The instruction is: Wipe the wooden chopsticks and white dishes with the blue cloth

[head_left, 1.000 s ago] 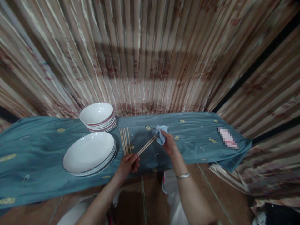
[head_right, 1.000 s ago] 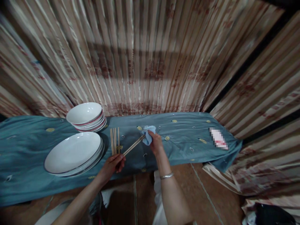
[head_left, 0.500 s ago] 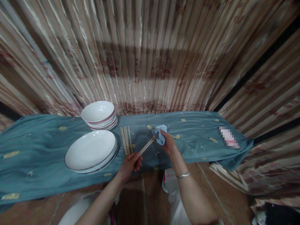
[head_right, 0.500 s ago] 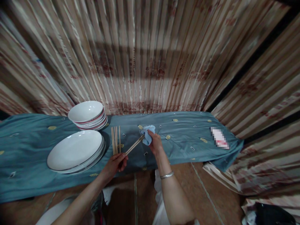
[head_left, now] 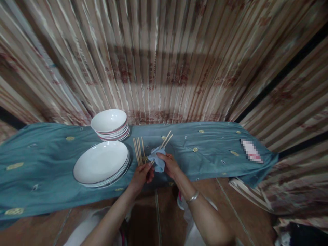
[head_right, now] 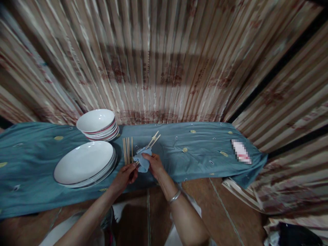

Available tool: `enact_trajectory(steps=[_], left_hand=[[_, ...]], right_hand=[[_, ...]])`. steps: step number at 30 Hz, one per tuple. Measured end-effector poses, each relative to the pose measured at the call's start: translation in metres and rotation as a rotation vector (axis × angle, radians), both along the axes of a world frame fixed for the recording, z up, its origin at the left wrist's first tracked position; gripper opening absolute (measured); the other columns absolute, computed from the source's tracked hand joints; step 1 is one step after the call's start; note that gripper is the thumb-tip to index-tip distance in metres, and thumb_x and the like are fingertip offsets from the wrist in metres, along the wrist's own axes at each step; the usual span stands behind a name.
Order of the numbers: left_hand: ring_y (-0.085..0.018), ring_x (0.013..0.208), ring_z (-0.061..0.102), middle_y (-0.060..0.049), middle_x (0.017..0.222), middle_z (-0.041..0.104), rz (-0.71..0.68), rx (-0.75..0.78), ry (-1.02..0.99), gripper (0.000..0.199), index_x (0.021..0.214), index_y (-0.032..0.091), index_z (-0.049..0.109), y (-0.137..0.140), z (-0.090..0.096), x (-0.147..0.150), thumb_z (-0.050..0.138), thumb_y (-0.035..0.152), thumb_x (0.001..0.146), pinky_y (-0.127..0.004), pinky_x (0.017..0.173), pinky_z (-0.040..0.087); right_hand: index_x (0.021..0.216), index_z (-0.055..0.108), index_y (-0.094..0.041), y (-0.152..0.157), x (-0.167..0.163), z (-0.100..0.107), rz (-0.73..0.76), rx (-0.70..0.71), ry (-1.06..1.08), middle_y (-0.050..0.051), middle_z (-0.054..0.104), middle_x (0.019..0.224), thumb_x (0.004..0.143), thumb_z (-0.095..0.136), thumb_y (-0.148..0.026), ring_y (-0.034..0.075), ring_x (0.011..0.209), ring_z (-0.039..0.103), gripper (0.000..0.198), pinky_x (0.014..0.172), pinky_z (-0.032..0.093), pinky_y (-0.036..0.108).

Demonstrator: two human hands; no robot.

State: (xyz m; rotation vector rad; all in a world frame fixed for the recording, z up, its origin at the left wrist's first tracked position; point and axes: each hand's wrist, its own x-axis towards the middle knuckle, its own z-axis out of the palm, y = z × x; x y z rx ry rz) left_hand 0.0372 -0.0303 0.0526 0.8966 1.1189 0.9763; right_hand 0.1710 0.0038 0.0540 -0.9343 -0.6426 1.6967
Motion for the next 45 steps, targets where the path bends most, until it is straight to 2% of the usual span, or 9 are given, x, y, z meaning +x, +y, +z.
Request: enact_trajectory(steps=[4, 9, 13, 19, 27, 34, 41, 45], left_hand=[[-0.006, 0.032, 0.038, 0.004, 0.041, 0.050, 0.012, 0.005, 0.011, 0.045, 0.058, 0.017, 0.051, 0.001, 0.000, -0.001, 0.062, 0.060, 0.062, -0.021, 0.034, 0.023], [-0.005, 0.032, 0.037, 0.005, 0.041, 0.049, -0.026, 0.010, 0.019, 0.043, 0.058, 0.017, 0.052, -0.001, 0.003, 0.000, 0.061, 0.058, 0.064, -0.020, 0.035, 0.022], [-0.006, 0.032, 0.037, 0.004, 0.042, 0.049, -0.050, -0.008, 0.027, 0.039, 0.062, 0.016, 0.055, -0.005, 0.005, 0.002, 0.061, 0.055, 0.066, -0.020, 0.035, 0.021], [-0.006, 0.032, 0.037, 0.004, 0.041, 0.049, -0.108, -0.019, 0.043, 0.039, 0.062, 0.016, 0.055, -0.012, 0.004, 0.005, 0.059, 0.055, 0.068, -0.021, 0.035, 0.020], [-0.006, 0.033, 0.038, 0.004, 0.044, 0.050, -0.175, -0.029, 0.070, 0.040, 0.064, 0.016, 0.056, -0.016, 0.005, 0.007, 0.059, 0.055, 0.068, -0.020, 0.036, 0.022], [-0.006, 0.033, 0.038, 0.004, 0.043, 0.050, -0.143, -0.002, 0.073, 0.039, 0.064, 0.016, 0.056, -0.007, 0.001, 0.009, 0.058, 0.055, 0.068, -0.020, 0.036, 0.023], [-0.007, 0.033, 0.039, 0.004, 0.044, 0.051, -0.102, 0.006, 0.038, 0.037, 0.063, 0.017, 0.056, 0.007, 0.002, 0.014, 0.060, 0.053, 0.068, -0.021, 0.036, 0.024], [-0.007, 0.033, 0.037, 0.004, 0.038, 0.046, -0.069, 0.045, 0.051, 0.038, 0.052, 0.018, 0.050, 0.013, 0.002, 0.016, 0.057, 0.050, 0.071, -0.022, 0.038, 0.026]], right_hand=[[0.063, 0.067, -0.013, -0.002, -0.007, -0.005, 0.030, 0.000, -0.017, 0.001, 0.065, 0.054, 0.052, 0.081, -0.039, 0.010, 0.044, 0.055, 0.031, 0.044, 0.041, 0.021], [0.066, 0.070, -0.013, 0.003, 0.001, -0.002, -0.001, 0.013, -0.012, 0.001, 0.067, 0.056, 0.052, 0.081, -0.036, 0.010, 0.046, 0.055, 0.029, 0.046, 0.042, 0.021], [0.071, 0.071, -0.014, 0.013, 0.015, 0.003, -0.080, -0.003, 0.020, 0.001, 0.069, 0.061, 0.054, 0.081, -0.030, 0.011, 0.048, 0.057, 0.025, 0.047, 0.045, 0.021], [0.065, 0.068, -0.015, 0.028, 0.045, 0.008, -0.221, 0.023, 0.018, 0.000, 0.068, 0.059, 0.059, 0.076, -0.024, 0.010, 0.047, 0.057, 0.014, 0.049, 0.048, 0.021], [0.068, 0.068, -0.016, 0.031, 0.068, 0.013, -0.369, -0.015, 0.084, -0.001, 0.069, 0.061, 0.060, 0.074, -0.020, 0.011, 0.049, 0.058, 0.011, 0.048, 0.049, 0.020], [0.067, 0.067, -0.016, 0.029, 0.059, 0.008, -0.303, -0.002, 0.019, -0.001, 0.068, 0.060, 0.061, 0.075, -0.026, 0.011, 0.049, 0.059, 0.014, 0.048, 0.048, 0.020], [0.064, 0.067, -0.015, 0.014, 0.022, 0.001, -0.148, 0.015, -0.036, 0.000, 0.066, 0.056, 0.053, 0.080, -0.035, 0.010, 0.045, 0.055, 0.027, 0.046, 0.043, 0.021], [0.064, 0.068, -0.013, 0.005, 0.005, -0.001, -0.056, 0.022, -0.053, 0.001, 0.065, 0.055, 0.053, 0.080, -0.036, 0.011, 0.045, 0.054, 0.028, 0.047, 0.044, 0.023]])
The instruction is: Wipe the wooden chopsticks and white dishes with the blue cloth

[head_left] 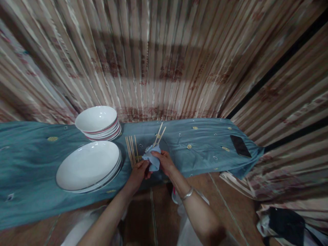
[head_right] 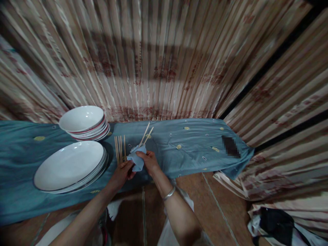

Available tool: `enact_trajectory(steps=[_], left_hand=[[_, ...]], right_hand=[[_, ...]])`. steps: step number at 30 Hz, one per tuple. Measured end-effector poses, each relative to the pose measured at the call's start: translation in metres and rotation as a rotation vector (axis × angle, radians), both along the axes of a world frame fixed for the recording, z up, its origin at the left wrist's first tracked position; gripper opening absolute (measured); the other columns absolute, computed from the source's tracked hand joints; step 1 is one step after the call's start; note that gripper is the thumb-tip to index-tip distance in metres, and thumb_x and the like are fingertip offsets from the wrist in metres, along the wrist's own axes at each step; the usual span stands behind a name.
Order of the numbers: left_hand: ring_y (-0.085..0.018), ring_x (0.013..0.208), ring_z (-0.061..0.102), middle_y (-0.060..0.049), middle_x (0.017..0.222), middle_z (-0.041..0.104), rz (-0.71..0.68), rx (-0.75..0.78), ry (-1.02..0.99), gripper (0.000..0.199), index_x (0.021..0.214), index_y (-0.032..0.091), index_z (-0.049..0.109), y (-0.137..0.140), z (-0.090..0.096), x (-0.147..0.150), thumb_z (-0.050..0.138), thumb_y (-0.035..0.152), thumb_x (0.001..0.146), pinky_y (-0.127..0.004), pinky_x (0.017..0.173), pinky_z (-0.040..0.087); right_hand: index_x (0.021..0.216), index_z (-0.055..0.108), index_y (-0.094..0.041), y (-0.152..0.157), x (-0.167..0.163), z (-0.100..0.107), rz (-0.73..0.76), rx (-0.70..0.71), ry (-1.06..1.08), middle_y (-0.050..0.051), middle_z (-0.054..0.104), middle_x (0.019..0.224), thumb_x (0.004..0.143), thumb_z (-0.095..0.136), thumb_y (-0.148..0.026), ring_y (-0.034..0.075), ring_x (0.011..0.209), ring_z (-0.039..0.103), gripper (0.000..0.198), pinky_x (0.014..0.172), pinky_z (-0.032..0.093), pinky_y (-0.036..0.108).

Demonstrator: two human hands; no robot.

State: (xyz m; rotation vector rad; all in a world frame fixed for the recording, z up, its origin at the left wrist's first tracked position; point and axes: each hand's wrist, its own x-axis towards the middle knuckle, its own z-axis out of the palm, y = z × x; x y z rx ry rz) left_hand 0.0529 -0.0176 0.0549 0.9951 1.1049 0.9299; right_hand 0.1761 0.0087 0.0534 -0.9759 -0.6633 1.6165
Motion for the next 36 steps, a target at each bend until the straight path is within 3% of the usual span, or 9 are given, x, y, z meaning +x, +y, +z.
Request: enact_trajectory(steps=[4, 9, 12, 18, 24, 29, 36], left_hand=[[-0.008, 0.033, 0.037, 0.004, 0.034, 0.043, 0.029, 0.019, 0.003, 0.038, 0.049, 0.019, 0.048, 0.004, -0.003, 0.002, 0.055, 0.048, 0.072, -0.022, 0.039, 0.027], [-0.010, 0.032, 0.044, 0.003, 0.037, 0.050, 0.020, -0.057, 0.007, 0.043, 0.058, 0.018, 0.055, 0.010, -0.006, 0.002, 0.063, 0.060, 0.060, -0.022, 0.035, 0.028], [-0.011, 0.034, 0.048, -0.001, 0.047, 0.058, 0.090, -0.045, 0.020, 0.052, 0.063, 0.015, 0.060, 0.014, -0.002, -0.003, 0.064, 0.067, 0.056, -0.023, 0.035, 0.030], [-0.011, 0.057, 0.056, -0.004, 0.074, 0.069, 0.301, 0.062, -0.052, 0.053, 0.086, 0.015, 0.073, 0.020, 0.010, -0.015, 0.078, 0.053, 0.050, -0.022, 0.051, 0.041], [-0.009, 0.055, 0.051, -0.002, 0.065, 0.064, 0.275, 0.038, -0.130, 0.042, 0.076, 0.014, 0.075, 0.022, 0.012, -0.012, 0.082, 0.045, 0.049, -0.023, 0.053, 0.039], [-0.009, 0.051, 0.048, -0.001, 0.056, 0.060, 0.237, 0.040, -0.156, 0.033, 0.063, 0.013, 0.072, 0.021, 0.008, -0.007, 0.081, 0.043, 0.051, -0.023, 0.050, 0.037], [-0.008, 0.051, 0.046, 0.000, 0.055, 0.058, 0.181, 0.025, -0.169, 0.039, 0.076, 0.014, 0.076, 0.020, 0.007, -0.008, 0.080, 0.045, 0.052, -0.022, 0.050, 0.035]], right_hand=[[0.064, 0.067, -0.014, -0.003, -0.004, 0.002, 0.062, -0.009, 0.003, 0.002, 0.066, 0.056, 0.055, 0.079, -0.039, 0.013, 0.046, 0.056, 0.029, 0.047, 0.044, 0.025], [0.064, 0.068, -0.013, -0.001, 0.008, 0.007, 0.035, -0.005, 0.006, 0.001, 0.067, 0.056, 0.051, 0.081, -0.037, 0.011, 0.046, 0.055, 0.030, 0.047, 0.044, 0.023], [0.066, 0.069, -0.013, -0.001, 0.021, 0.009, 0.037, -0.014, -0.008, 0.000, 0.067, 0.057, 0.051, 0.082, -0.035, 0.010, 0.047, 0.056, 0.030, 0.049, 0.044, 0.022], [0.073, 0.070, -0.011, -0.013, 0.038, 0.009, 0.302, -0.036, -0.129, 0.002, 0.068, 0.063, 0.055, 0.081, -0.031, 0.011, 0.050, 0.058, 0.029, 0.054, 0.046, 0.024], [0.071, 0.070, -0.013, -0.023, 0.039, 0.008, 0.509, -0.049, -0.242, -0.002, 0.066, 0.062, 0.055, 0.080, -0.033, 0.009, 0.052, 0.055, 0.028, 0.057, 0.043, 0.023], [0.071, 0.071, -0.012, -0.025, 0.040, 0.007, 0.598, -0.034, -0.326, -0.002, 0.066, 0.063, 0.054, 0.080, -0.037, 0.010, 0.055, 0.056, 0.032, 0.059, 0.043, 0.023], [0.075, 0.070, -0.012, -0.023, 0.039, 0.005, 0.624, -0.051, -0.357, -0.001, 0.067, 0.067, 0.052, 0.081, -0.040, 0.011, 0.058, 0.057, 0.037, 0.062, 0.043, 0.024]])
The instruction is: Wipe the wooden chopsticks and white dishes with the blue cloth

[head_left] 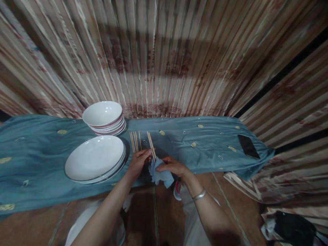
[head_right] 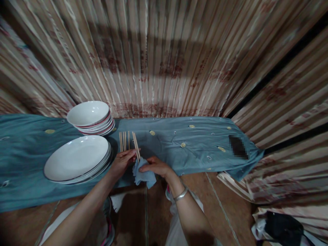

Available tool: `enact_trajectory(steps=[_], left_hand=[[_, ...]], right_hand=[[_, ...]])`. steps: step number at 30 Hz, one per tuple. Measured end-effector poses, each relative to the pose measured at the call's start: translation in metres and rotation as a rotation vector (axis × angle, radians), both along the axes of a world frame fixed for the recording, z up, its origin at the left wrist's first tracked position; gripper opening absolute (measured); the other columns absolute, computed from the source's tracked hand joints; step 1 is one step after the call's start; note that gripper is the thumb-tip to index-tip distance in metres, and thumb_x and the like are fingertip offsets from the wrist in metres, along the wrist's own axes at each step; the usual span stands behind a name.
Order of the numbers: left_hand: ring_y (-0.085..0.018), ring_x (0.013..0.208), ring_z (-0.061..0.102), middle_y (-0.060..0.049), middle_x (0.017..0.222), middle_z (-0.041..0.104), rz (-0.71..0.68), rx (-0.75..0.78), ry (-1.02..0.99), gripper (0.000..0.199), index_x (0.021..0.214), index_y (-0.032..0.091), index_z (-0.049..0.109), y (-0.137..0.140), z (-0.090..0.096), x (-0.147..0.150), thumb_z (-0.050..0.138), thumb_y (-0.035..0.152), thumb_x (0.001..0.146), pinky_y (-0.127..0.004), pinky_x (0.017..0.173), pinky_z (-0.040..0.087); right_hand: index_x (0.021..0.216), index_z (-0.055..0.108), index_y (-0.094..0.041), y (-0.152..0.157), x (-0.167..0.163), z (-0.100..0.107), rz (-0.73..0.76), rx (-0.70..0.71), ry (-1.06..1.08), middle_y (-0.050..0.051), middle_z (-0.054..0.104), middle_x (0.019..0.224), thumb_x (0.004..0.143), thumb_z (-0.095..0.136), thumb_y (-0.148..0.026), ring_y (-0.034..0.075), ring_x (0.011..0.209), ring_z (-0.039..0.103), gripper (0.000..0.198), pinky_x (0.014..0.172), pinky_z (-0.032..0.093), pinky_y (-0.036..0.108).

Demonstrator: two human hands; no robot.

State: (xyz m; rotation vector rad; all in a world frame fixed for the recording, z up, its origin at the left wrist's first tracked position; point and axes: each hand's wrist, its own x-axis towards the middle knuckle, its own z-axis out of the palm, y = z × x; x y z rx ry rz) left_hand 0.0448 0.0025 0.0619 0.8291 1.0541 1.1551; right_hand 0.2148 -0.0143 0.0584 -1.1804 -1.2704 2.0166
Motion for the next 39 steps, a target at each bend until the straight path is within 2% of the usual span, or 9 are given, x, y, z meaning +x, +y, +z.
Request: enact_trajectory(steps=[10, 29, 39], left_hand=[[-0.009, 0.052, 0.046, 0.000, 0.054, 0.057, -0.037, 0.030, 0.034, 0.038, 0.079, 0.014, 0.077, -0.0015, -0.0023, 0.0002, 0.077, 0.045, 0.057, -0.024, 0.052, 0.035], [-0.010, 0.051, 0.046, -0.001, 0.056, 0.059, -0.078, 0.038, 0.082, 0.034, 0.080, 0.015, 0.077, -0.0034, -0.0020, -0.0004, 0.076, 0.041, 0.058, -0.023, 0.051, 0.035], [-0.009, 0.049, 0.044, -0.001, 0.053, 0.060, 0.027, 0.009, 0.052, 0.024, 0.064, 0.017, 0.075, -0.0001, -0.0019, 0.0011, 0.079, 0.037, 0.052, -0.023, 0.048, 0.033]], right_hand=[[0.074, 0.071, -0.012, 0.0021, -0.0001, -0.0053, 0.012, -0.011, -0.024, -0.002, 0.066, 0.065, 0.052, 0.081, -0.038, 0.011, 0.056, 0.056, 0.035, 0.060, 0.042, 0.024], [0.073, 0.071, -0.014, 0.0001, 0.0008, -0.0007, 0.013, -0.031, -0.003, -0.002, 0.067, 0.065, 0.054, 0.079, -0.036, 0.010, 0.055, 0.057, 0.030, 0.059, 0.044, 0.023], [0.074, 0.069, -0.013, -0.0008, -0.0035, -0.0010, 0.034, -0.014, -0.039, -0.002, 0.065, 0.066, 0.053, 0.079, -0.042, 0.011, 0.058, 0.056, 0.038, 0.061, 0.044, 0.025]])
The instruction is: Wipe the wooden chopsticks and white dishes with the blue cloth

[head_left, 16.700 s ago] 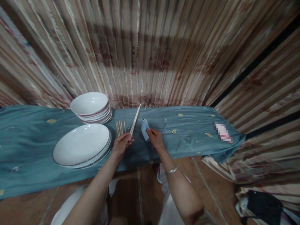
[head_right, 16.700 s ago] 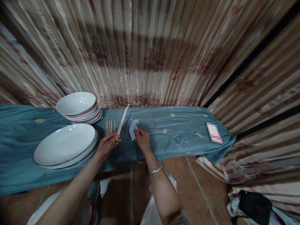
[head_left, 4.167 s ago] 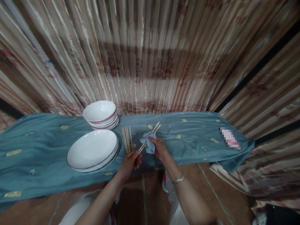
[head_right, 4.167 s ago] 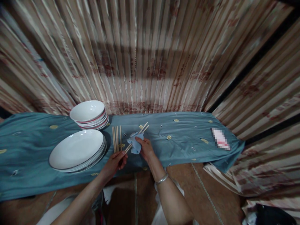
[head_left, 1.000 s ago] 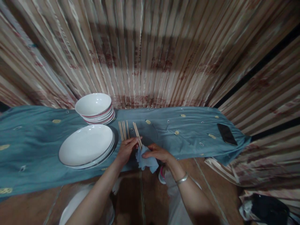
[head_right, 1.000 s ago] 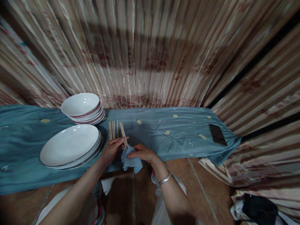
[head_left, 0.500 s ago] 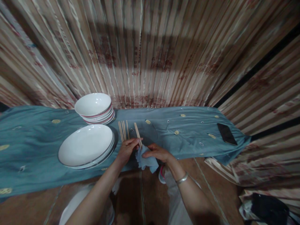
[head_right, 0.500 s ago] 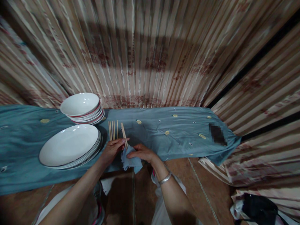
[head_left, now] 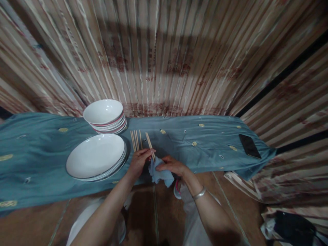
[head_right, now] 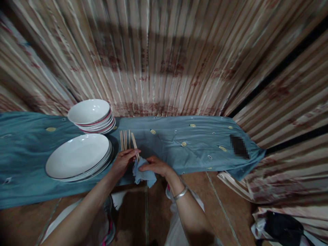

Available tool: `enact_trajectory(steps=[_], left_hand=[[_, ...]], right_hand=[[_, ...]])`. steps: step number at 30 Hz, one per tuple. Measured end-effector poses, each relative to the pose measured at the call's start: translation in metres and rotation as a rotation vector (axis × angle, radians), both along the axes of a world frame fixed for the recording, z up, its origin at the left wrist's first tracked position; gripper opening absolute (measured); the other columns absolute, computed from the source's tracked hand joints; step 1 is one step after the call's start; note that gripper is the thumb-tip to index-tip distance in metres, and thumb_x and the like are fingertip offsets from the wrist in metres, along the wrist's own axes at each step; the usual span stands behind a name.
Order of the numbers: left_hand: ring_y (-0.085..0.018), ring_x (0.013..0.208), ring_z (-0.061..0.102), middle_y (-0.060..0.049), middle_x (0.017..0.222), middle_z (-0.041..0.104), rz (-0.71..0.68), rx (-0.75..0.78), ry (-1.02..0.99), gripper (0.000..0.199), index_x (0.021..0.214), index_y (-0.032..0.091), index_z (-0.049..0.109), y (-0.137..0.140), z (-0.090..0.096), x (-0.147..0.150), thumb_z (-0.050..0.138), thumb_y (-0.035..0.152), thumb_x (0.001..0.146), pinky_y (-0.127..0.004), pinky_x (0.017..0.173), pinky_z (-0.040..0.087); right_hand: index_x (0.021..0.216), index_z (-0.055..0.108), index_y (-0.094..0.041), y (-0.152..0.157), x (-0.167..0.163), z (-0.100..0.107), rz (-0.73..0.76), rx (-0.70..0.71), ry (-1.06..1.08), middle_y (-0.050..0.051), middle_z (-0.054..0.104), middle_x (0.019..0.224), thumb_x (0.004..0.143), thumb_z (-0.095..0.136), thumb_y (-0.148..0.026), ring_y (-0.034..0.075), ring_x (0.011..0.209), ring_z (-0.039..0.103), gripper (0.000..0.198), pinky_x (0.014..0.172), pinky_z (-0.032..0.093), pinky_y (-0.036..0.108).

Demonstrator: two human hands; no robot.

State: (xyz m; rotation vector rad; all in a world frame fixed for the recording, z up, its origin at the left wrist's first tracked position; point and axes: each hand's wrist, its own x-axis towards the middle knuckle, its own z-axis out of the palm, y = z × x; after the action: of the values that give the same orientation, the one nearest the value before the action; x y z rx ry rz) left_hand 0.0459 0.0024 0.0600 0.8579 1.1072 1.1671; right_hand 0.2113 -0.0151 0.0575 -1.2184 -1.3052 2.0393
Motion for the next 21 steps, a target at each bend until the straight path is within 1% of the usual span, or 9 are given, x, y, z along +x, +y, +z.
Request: enact_trajectory(steps=[5, 10, 17, 21], left_hand=[[-0.008, 0.050, 0.044, -0.003, 0.061, 0.064, 0.063, 0.002, -0.015, 0.024, 0.064, 0.015, 0.074, 0.0042, 0.0001, -0.0038, 0.079, 0.036, 0.052, -0.022, 0.048, 0.032], [-0.008, 0.049, 0.044, -0.003, 0.060, 0.063, 0.077, -0.007, -0.018, 0.026, 0.061, 0.015, 0.073, 0.0043, 0.0021, -0.0034, 0.080, 0.037, 0.050, -0.022, 0.047, 0.032], [-0.008, 0.046, 0.042, 0.001, 0.049, 0.055, 0.041, 0.016, 0.023, 0.023, 0.058, 0.015, 0.070, 0.0017, -0.0042, -0.0006, 0.078, 0.036, 0.053, -0.023, 0.046, 0.029], [-0.008, 0.043, 0.041, 0.002, 0.047, 0.054, -0.003, -0.017, 0.053, 0.027, 0.056, 0.015, 0.068, -0.0025, -0.0059, 0.0038, 0.078, 0.039, 0.052, -0.023, 0.045, 0.028]], right_hand=[[0.073, 0.069, -0.013, -0.0014, -0.0026, -0.0032, 0.026, -0.005, -0.012, -0.002, 0.065, 0.065, 0.052, 0.080, -0.042, 0.010, 0.057, 0.055, 0.037, 0.060, 0.043, 0.024], [0.071, 0.070, -0.014, -0.0044, -0.0023, 0.0005, -0.013, -0.017, 0.006, -0.002, 0.066, 0.065, 0.052, 0.079, -0.038, 0.010, 0.057, 0.056, 0.032, 0.058, 0.043, 0.022], [0.069, 0.070, -0.013, -0.0030, -0.0014, 0.0039, -0.050, -0.018, -0.014, -0.003, 0.065, 0.060, 0.053, 0.079, -0.037, 0.008, 0.052, 0.053, 0.030, 0.055, 0.040, 0.021], [0.070, 0.069, -0.013, 0.0002, -0.0045, 0.0018, -0.094, -0.017, 0.003, -0.004, 0.064, 0.059, 0.052, 0.079, -0.037, 0.008, 0.050, 0.052, 0.032, 0.053, 0.038, 0.021]])
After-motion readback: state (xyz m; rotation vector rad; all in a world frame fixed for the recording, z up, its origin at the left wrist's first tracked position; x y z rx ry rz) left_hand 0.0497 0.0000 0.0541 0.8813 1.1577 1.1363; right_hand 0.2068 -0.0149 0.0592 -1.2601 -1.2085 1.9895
